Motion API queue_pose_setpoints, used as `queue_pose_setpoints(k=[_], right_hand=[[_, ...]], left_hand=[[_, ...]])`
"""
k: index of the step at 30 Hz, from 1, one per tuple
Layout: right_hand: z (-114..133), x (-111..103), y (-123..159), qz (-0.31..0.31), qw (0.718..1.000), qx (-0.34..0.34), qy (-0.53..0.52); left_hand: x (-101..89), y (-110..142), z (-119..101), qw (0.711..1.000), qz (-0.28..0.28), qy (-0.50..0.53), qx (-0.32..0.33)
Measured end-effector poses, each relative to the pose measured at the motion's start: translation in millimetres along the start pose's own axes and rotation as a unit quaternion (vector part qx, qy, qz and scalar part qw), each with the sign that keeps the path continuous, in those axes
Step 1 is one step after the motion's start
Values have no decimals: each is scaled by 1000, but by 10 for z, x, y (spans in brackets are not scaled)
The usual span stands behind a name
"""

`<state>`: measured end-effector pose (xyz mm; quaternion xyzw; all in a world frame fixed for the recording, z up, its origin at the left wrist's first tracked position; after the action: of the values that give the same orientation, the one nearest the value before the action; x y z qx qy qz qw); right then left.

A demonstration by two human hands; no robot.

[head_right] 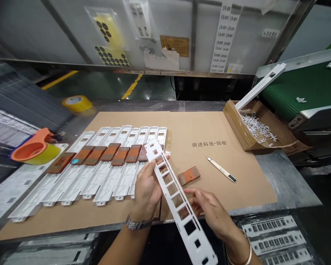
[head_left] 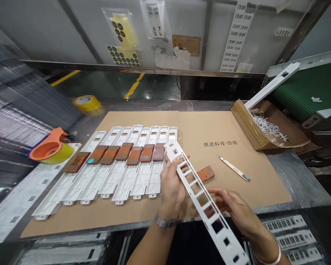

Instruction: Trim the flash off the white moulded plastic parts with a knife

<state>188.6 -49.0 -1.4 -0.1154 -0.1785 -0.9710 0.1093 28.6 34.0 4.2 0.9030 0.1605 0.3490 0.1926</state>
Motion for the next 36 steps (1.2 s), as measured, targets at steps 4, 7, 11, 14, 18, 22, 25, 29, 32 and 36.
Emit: queue_pose_setpoints(k=[4, 7, 11, 14, 18, 22, 25, 29, 32, 36], right_hand=[[-115, 137, 149, 39, 995, 71, -61], [-117, 151, 165, 21, 993, 76, -88], [-107, 151, 168, 11, 992, 75, -104], [-111, 162, 177, 6, 992, 69, -109], [-138, 167, 180, 1, 992, 56, -110], [-167, 156, 178, 6, 993, 50, -110], [-185, 143, 177, 5, 993, 49, -111], [-226, 123, 169, 15, 993, 46, -107], [-257, 97, 170, 17, 996, 48, -79], [-255, 72, 212, 54, 995, 49, -63]], left_hand=[[-10, -233, -63, 997, -44, 2, 59], [-5, -327, -69, 995, -55, -4, 80], [-16, -364, -60, 995, -50, -13, 85], [-34, -375, -46, 996, -43, -19, 82], [-36, -383, -44, 995, -25, -19, 89], [-11, -365, -57, 995, -15, -18, 98], [10, -347, -69, 995, -14, -19, 102], [19, -344, -83, 994, -17, -22, 106], [12, -355, -81, 993, -26, -24, 113], [7, -385, -34, 993, -33, -29, 111]])
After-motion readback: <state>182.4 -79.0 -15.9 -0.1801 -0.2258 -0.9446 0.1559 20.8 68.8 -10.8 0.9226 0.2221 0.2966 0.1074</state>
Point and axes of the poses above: each hand's wrist, its own y-axis away from the middle knuckle, its own x-axis out of the palm, z = x × y, the point moved 3 cm from there along -y, towards the middle knuckle, and after that the axes turned 3 degrees about -x, right-handed, at the moved point
